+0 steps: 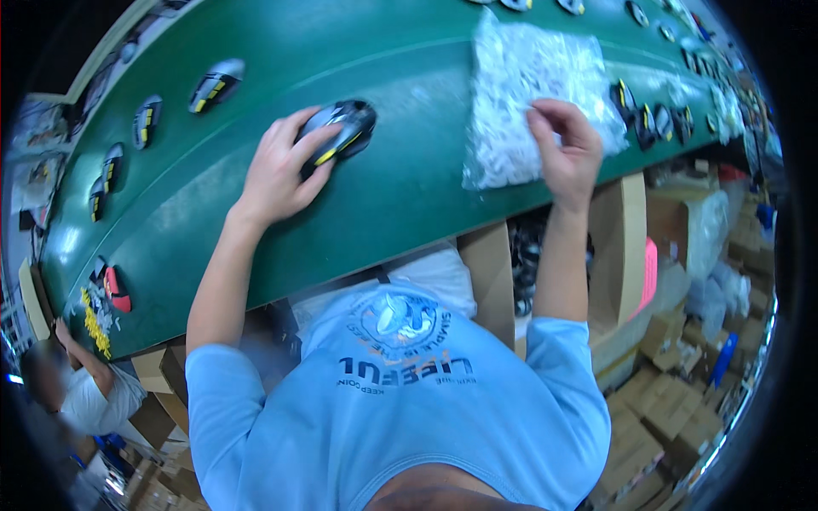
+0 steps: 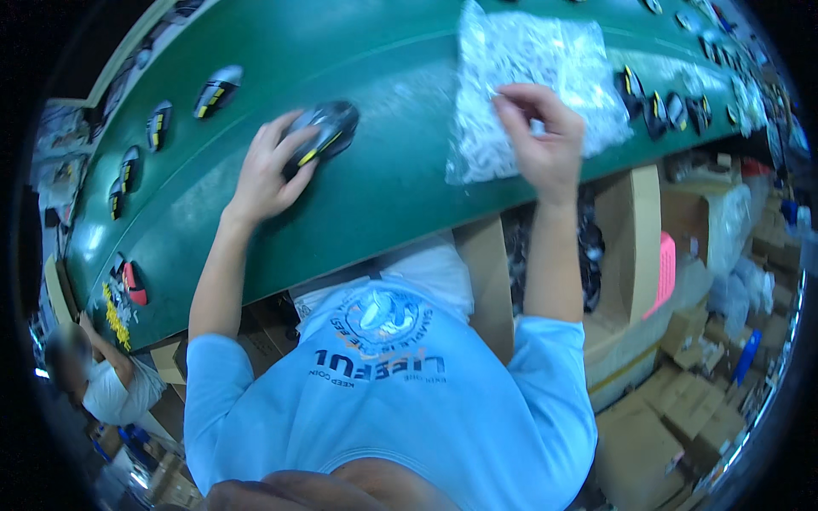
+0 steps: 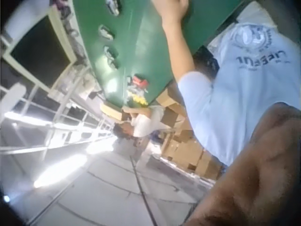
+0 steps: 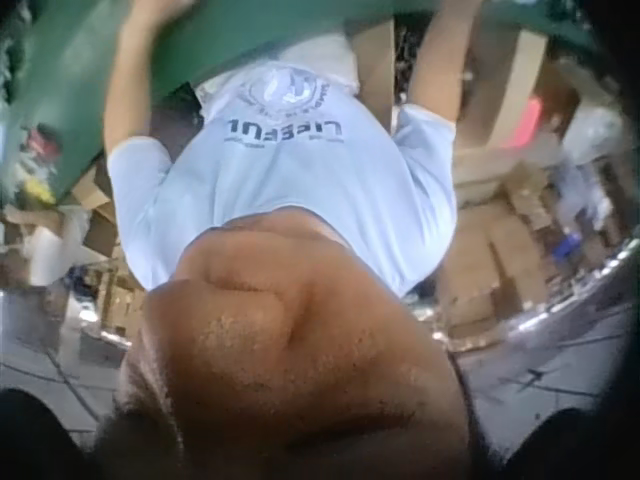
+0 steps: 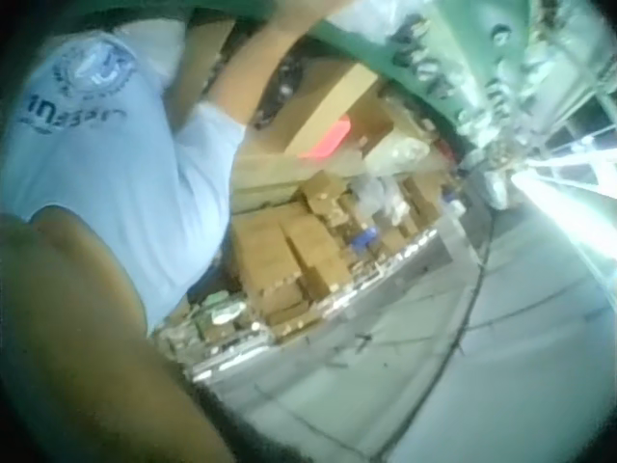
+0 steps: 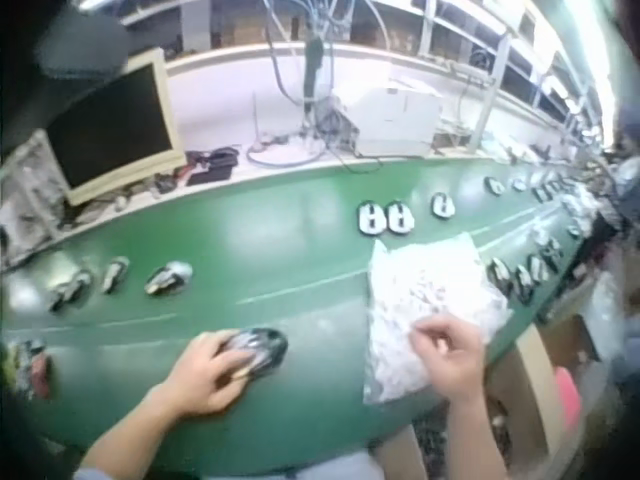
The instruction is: Assembling small electronic components, likely computer mice, on an industrial production line.
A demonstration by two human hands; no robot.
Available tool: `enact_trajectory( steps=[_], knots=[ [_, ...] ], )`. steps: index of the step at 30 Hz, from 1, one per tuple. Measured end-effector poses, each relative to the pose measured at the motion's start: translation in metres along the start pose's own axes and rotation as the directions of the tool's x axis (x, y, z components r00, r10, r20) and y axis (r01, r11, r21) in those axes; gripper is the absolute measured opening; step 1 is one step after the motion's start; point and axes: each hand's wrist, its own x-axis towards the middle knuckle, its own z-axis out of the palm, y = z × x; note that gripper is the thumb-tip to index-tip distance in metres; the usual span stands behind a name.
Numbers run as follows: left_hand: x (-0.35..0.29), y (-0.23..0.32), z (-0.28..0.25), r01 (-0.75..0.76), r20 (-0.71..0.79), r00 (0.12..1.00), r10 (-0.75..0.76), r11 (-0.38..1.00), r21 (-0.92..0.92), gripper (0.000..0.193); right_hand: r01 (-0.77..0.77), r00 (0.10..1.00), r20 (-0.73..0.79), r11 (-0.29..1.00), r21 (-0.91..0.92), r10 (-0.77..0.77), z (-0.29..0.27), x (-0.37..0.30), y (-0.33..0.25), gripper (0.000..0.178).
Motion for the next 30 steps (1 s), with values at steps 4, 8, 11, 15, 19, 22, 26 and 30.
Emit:
enact_trajectory(
  steps=[4,8,11,15,19,22,26,30],
  knots=[
    [-0.059,0.02,-0.001,0.052,0.021,0.998,-0.051,0.998,-0.027,0.055,0.189,0.978,-0.011,0.915,-0.357,-0.206,0.032,0.002,-0.009,0.008],
    [-0.071,0.024,0.011,0.092,-0.064,0.994,-0.093,0.996,-0.015,0.056,-0.007,0.988,-0.142,0.884,-0.467,-0.067,0.002,0.014,0.034,0.016],
    [-0.07,0.024,0.015,0.102,-0.08,0.991,-0.103,0.995,-0.02,0.055,0.045,0.994,-0.058,0.824,-0.565,-0.094,-0.026,0.023,0.047,0.017],
    [-0.063,0.024,0.024,0.119,-0.149,0.98,-0.132,0.989,-0.088,0.054,0.344,0.939,0.225,0.699,-0.627,-0.259,-0.023,0.037,0.049,0.019],
    [-0.047,0.024,0.031,0.114,-0.129,0.984,-0.119,0.992,-0.048,0.053,0.436,0.886,0.344,0.814,-0.385,-0.311,0.01,0.047,-0.001,0.022],
    [-0.043,0.028,0.032,0.1,-0.128,0.986,-0.103,0.994,-0.035,0.053,0.357,0.811,0.569,0.656,-0.665,0.136,0.046,0.032,-0.004,0.034],
    [-0.044,0.028,0.033,0.105,-0.147,0.983,-0.113,0.993,-0.058,0.054,0.344,0.732,0.561,0.502,-0.794,0.386,0.063,0.006,-0.001,0.041],
    [-0.047,0.026,0.033,0.08,-0.145,0.986,-0.087,0.996,-0.047,0.053,0.358,0.863,0.499,0.593,-0.721,0.085,0.064,-0.012,0.036,0.032]
  ],
)
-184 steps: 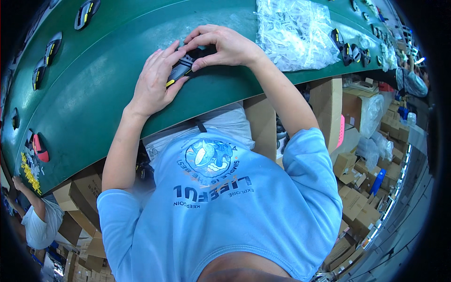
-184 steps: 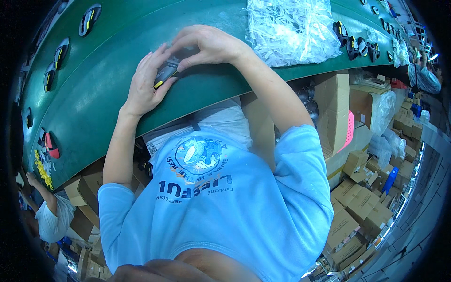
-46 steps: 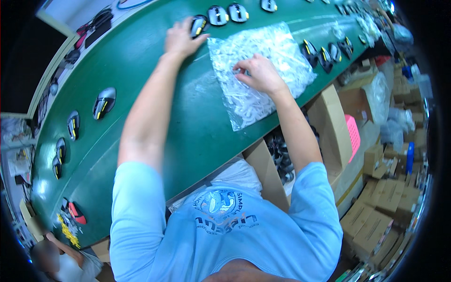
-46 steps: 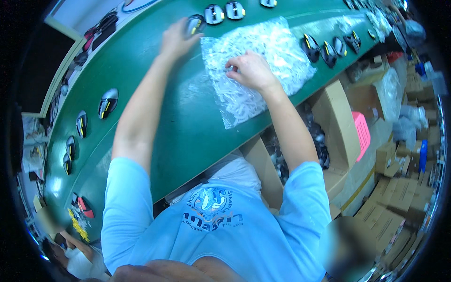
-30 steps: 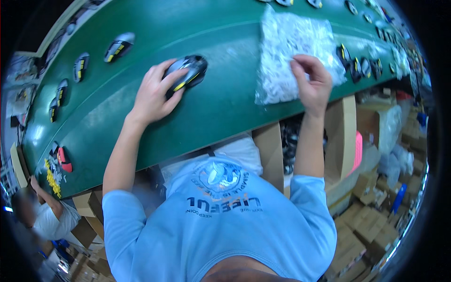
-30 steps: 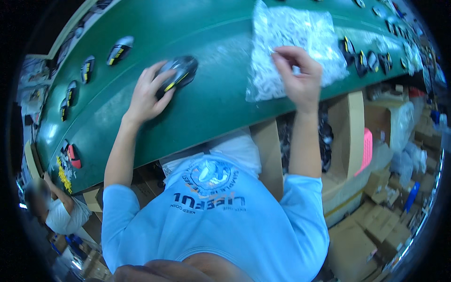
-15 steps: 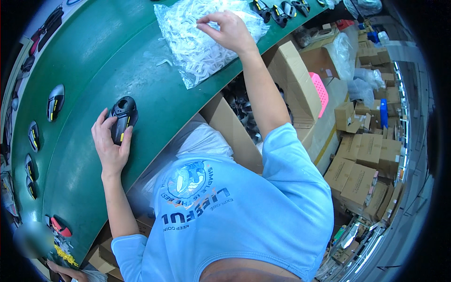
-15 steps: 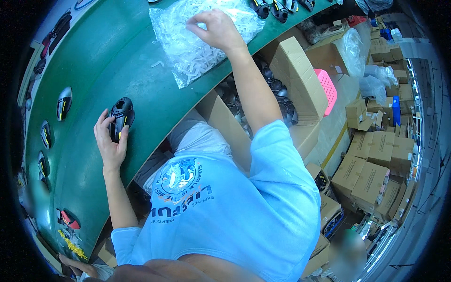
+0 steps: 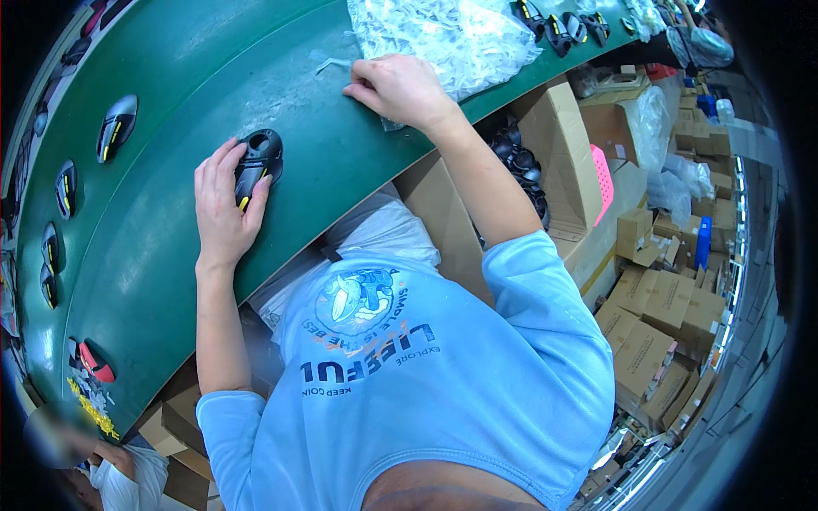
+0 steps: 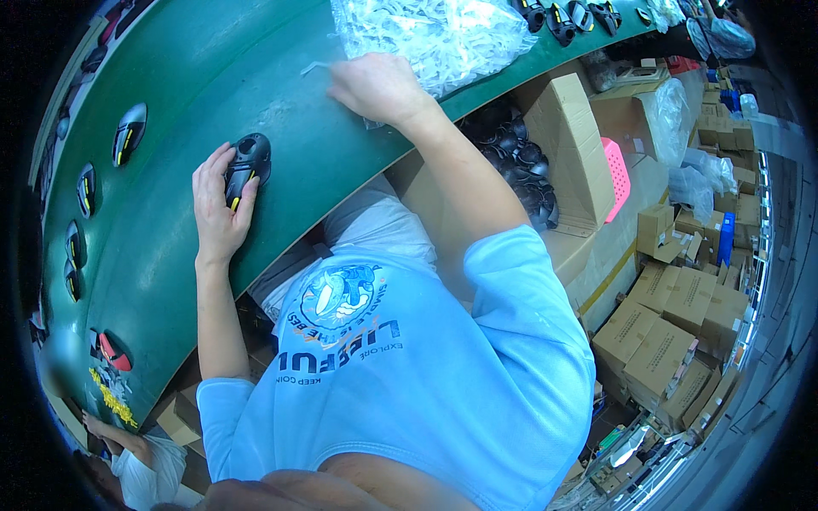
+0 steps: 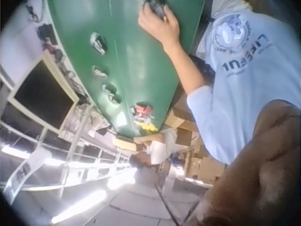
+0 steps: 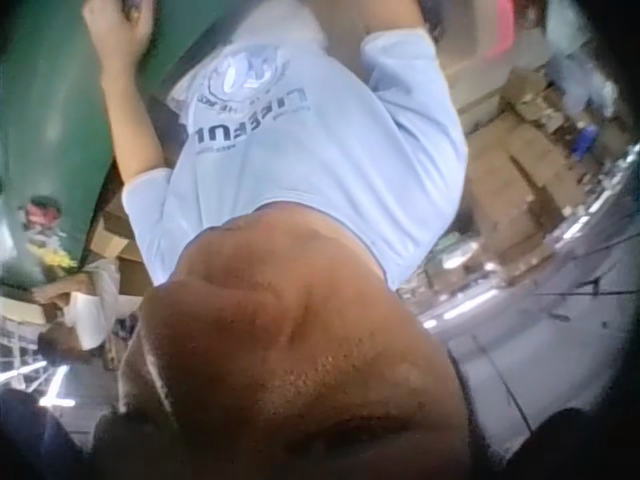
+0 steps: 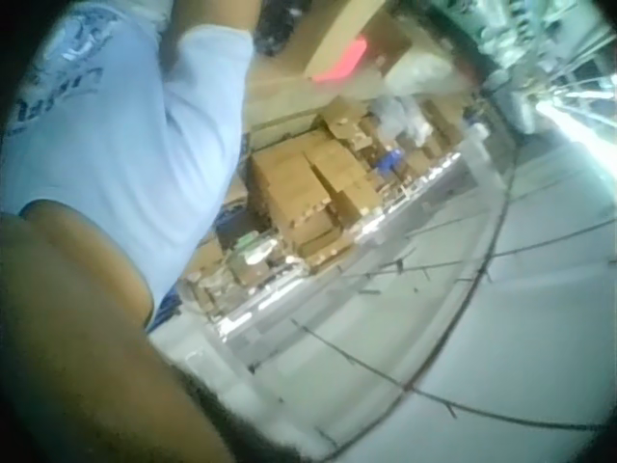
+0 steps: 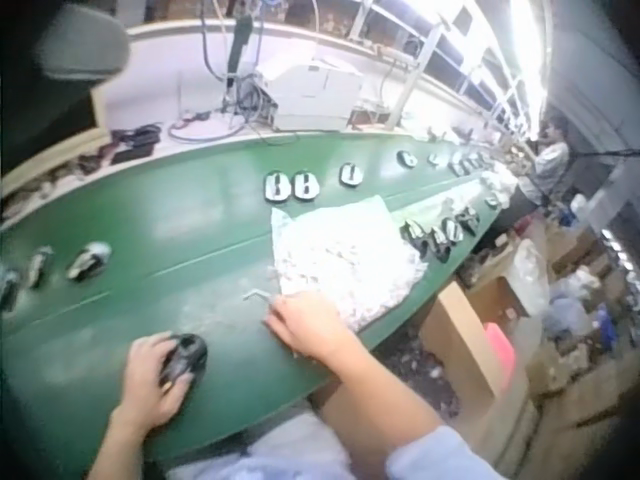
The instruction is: Assembling small electronic components, likely computer mice, on an industrial production line.
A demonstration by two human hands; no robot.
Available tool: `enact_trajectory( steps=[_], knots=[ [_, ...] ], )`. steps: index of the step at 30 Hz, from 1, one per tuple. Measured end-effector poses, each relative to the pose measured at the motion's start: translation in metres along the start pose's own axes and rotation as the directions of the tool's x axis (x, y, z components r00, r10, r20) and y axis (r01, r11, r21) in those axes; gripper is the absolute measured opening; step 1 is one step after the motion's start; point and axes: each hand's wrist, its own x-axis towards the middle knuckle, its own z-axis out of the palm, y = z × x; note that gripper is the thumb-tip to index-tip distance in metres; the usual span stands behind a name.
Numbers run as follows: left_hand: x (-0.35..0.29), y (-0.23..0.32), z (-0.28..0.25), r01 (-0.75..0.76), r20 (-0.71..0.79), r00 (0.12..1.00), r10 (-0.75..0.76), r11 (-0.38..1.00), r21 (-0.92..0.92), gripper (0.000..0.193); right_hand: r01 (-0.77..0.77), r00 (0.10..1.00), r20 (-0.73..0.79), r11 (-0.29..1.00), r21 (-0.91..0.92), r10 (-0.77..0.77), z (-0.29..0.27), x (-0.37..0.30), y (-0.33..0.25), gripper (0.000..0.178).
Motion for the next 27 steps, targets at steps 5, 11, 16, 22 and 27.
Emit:
enact_trajectory(
  steps=[5,11,16,22,27],
  knots=[
    [0.001,0.001,0.002,0.01,-0.006,1.0,-0.01,0.999,-0.032,0.051,0.037,0.984,-0.177,0.971,0.237,0.005,-0.011,0.008,0.0,0.027],
    [0.0,0.001,0.003,0.013,-0.018,1.0,-0.014,0.999,-0.042,0.052,-0.025,0.989,-0.139,0.987,0.157,0.048,-0.004,0.036,-0.017,0.038],
    [0.0,0.002,0.001,0.027,-0.004,1.0,-0.027,0.998,-0.054,0.055,0.016,0.999,-0.049,0.987,0.163,-0.008,0.021,0.049,0.002,0.027],
    [0.002,0.007,-0.004,0.019,-0.116,0.992,-0.045,0.977,-0.214,0.057,-0.145,0.976,0.182,0.271,0.952,-0.117,-0.032,0.001,-0.077,0.023],
    [0.011,0.029,-0.029,-0.106,-0.046,0.994,0.095,0.908,-0.406,0.028,-0.233,0.96,0.173,-0.287,0.929,-0.219,-0.008,-0.01,-0.116,0.033]
  ],
)
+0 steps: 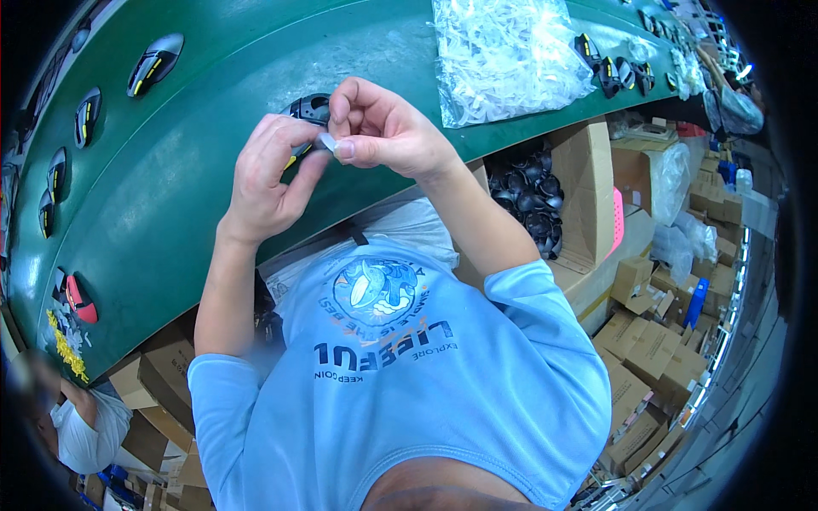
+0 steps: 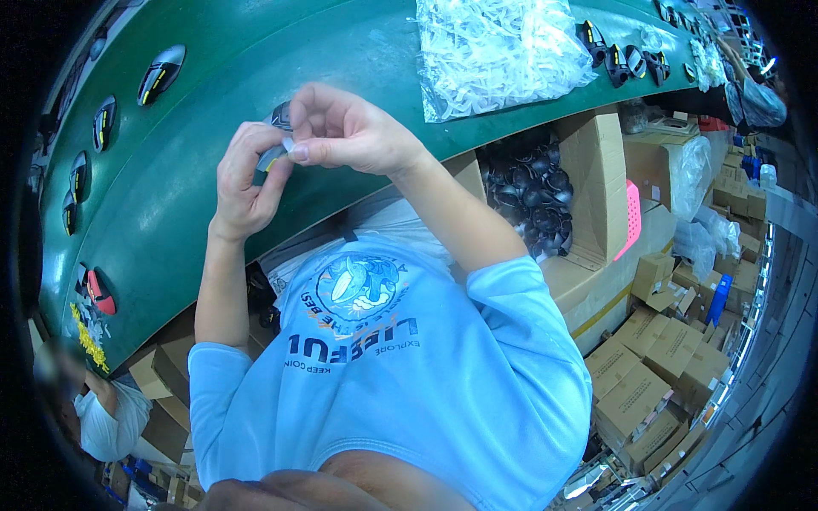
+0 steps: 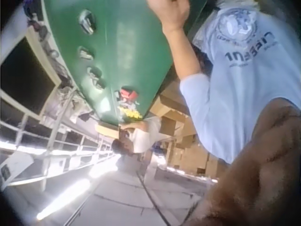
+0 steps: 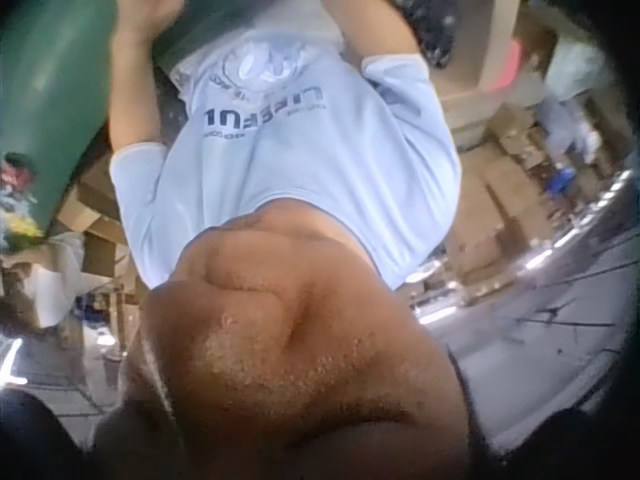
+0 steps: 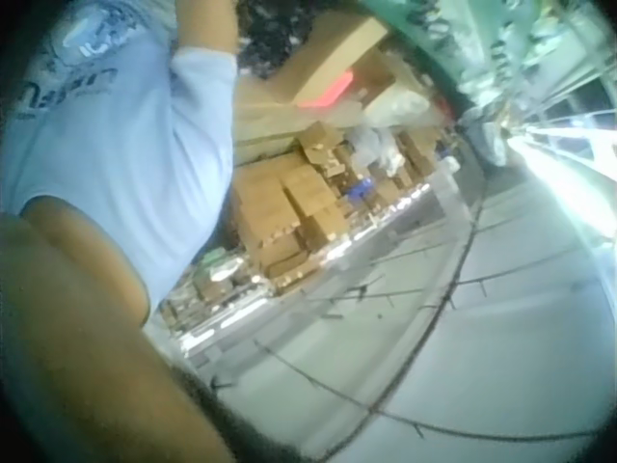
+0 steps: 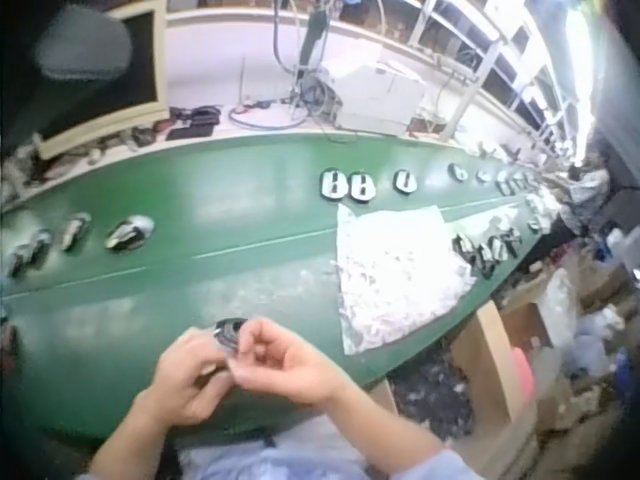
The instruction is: Assembling small electronic components, likely computer mice, on an industrial production line.
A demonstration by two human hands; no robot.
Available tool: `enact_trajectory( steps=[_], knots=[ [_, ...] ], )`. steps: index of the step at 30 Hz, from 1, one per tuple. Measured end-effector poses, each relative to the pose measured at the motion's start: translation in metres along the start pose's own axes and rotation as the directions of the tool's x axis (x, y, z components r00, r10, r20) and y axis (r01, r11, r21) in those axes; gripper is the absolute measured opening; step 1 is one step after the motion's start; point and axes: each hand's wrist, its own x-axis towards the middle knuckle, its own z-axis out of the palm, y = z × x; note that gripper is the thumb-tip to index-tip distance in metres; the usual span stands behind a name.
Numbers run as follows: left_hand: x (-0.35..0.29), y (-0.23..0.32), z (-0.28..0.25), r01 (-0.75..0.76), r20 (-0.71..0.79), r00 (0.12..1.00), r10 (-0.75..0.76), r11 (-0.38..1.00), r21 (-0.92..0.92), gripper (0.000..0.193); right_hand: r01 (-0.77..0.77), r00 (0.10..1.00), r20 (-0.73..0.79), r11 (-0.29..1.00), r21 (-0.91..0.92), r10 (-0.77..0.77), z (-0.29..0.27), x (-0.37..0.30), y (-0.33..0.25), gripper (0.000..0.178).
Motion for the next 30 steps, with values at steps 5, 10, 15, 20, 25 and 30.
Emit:
enact_trajectory(
  steps=[5,10,15,20,25,30],
  knots=[
    [-0.016,-0.002,0.018,0.307,-0.171,0.855,-0.489,0.744,-0.593,0.01,0.131,0.965,-0.203,0.976,-0.174,-0.166,0.014,0.005,0.02,0.031],
    [-0.015,0.02,0.035,0.223,-0.163,0.682,-0.713,0.415,-0.882,0.01,0.397,0.663,0.213,0.095,-0.913,-0.718,0.024,0.008,0.017,0.037],
    [-0.017,0.029,0.031,0.259,0.056,0.681,-0.731,0.167,-0.951,0.016,0.397,0.642,0.259,0.023,-0.918,-0.721,0.018,0.017,0.007,0.028],
    [-0.014,0.032,0.028,0.222,0.033,0.641,-0.767,0.144,-0.964,0.022,0.373,0.706,0.236,0.067,-0.925,-0.667,0.011,0.023,0.003,0.019],
    [-0.014,-0.013,0.003,0.31,-0.236,0.928,-0.289,0.949,0.057,0.055,0.195,0.826,0.024,0.245,-0.95,-0.564,-0.006,0.02,0.011,0.011],
    [-0.021,-0.033,0.008,0.107,-0.018,0.993,-0.114,0.847,0.521,0.077,0.168,0.878,-0.003,0.313,-0.935,-0.479,-0.011,0.02,0.031,0.007]
  ],
)
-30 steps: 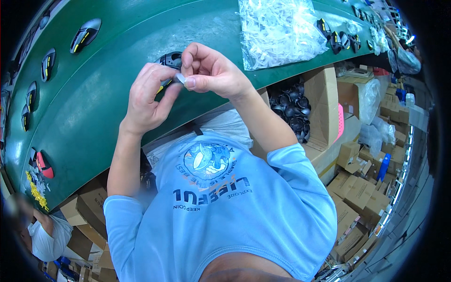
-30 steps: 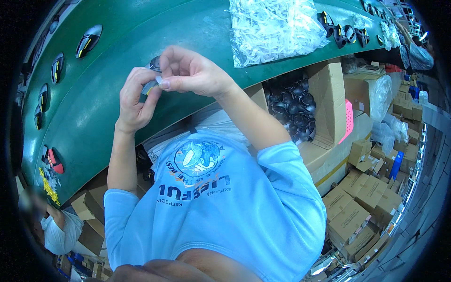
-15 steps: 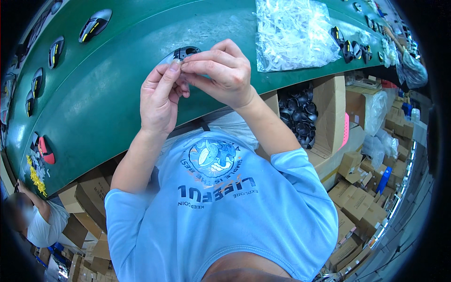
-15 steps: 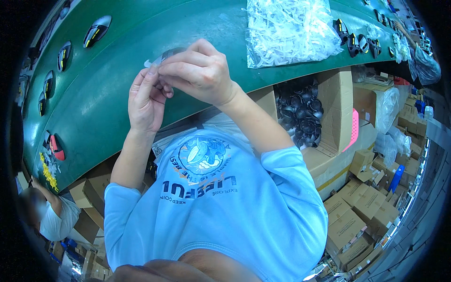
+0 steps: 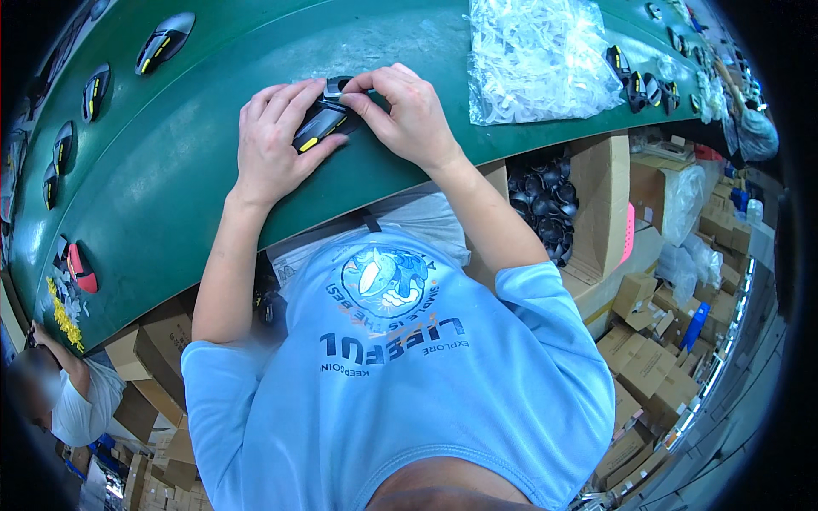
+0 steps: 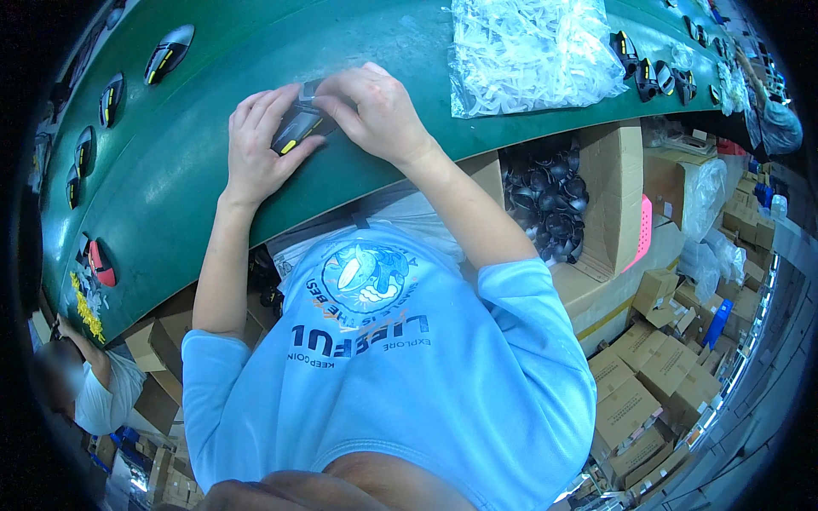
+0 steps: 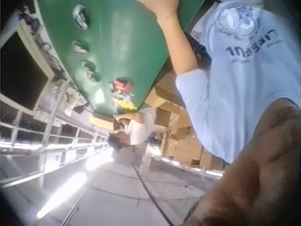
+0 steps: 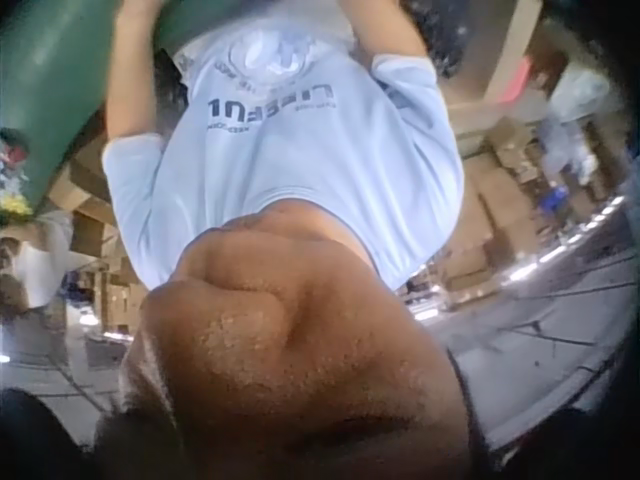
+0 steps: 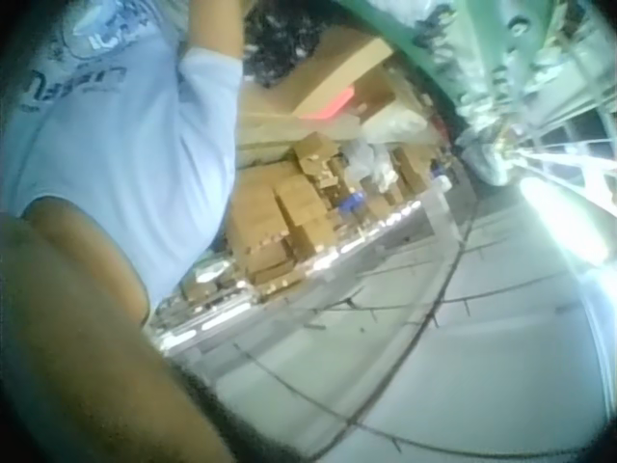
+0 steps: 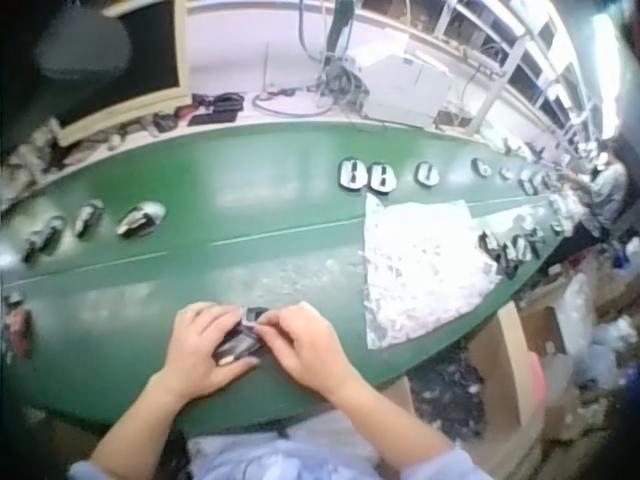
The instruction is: Assembling small electronic components, likely computer mice, on an industrial production line.
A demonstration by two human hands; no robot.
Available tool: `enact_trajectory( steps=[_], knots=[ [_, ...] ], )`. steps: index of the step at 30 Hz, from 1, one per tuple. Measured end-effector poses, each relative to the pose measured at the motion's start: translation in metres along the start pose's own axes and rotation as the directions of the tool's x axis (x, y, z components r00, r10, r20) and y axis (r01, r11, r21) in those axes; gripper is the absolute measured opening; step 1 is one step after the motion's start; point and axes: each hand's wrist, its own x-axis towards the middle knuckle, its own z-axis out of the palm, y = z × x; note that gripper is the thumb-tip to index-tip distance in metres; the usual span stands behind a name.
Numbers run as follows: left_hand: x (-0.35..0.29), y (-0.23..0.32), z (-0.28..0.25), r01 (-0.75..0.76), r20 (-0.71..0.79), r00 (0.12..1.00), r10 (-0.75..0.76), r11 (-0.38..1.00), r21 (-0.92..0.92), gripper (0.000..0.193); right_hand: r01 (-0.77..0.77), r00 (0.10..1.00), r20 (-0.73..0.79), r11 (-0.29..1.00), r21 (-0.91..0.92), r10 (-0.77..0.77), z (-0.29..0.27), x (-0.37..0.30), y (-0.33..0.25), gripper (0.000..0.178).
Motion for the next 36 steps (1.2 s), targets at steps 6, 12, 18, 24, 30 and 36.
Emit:
enact_trajectory(
  steps=[6,12,18,24,30,36],
  knots=[
    [-0.001,0.001,0.003,0.008,-0.042,0.999,-0.008,1.0,0.008,0.062,0.014,1.0,0.011,1.0,-0.026,-0.014,0.003,-0.005,-0.01,0.01],
    [0.005,0.004,0.0,-0.042,-0.037,0.998,0.045,0.997,0.063,0.057,0.026,0.989,0.148,0.985,-0.17,-0.001,-0.016,-0.015,-0.023,0.014],
    [0.026,-0.001,-0.001,-0.182,-0.011,0.983,0.182,0.983,0.03,0.054,0.059,0.991,0.124,0.985,-0.159,-0.04,-0.006,-0.022,-0.002,0.022],
    [0.009,-0.02,-0.005,-0.15,0.011,0.989,0.15,0.986,0.068,0.056,-0.002,0.904,-0.422,0.986,-0.165,-0.069,-0.057,-0.105,0.011,0.007],
    [0.013,-0.016,-0.002,-0.172,0.056,0.984,0.167,0.982,0.081,0.058,-0.901,0.426,-0.511,0.402,-0.163,0.747,-0.152,-0.288,0.123,0.035],
    [0.013,-0.015,0.004,-0.149,0.071,0.987,0.145,0.987,0.055,0.059,-0.916,0.389,-0.339,0.322,-0.24,0.857,-0.132,-0.324,0.163,0.038]
  ],
)
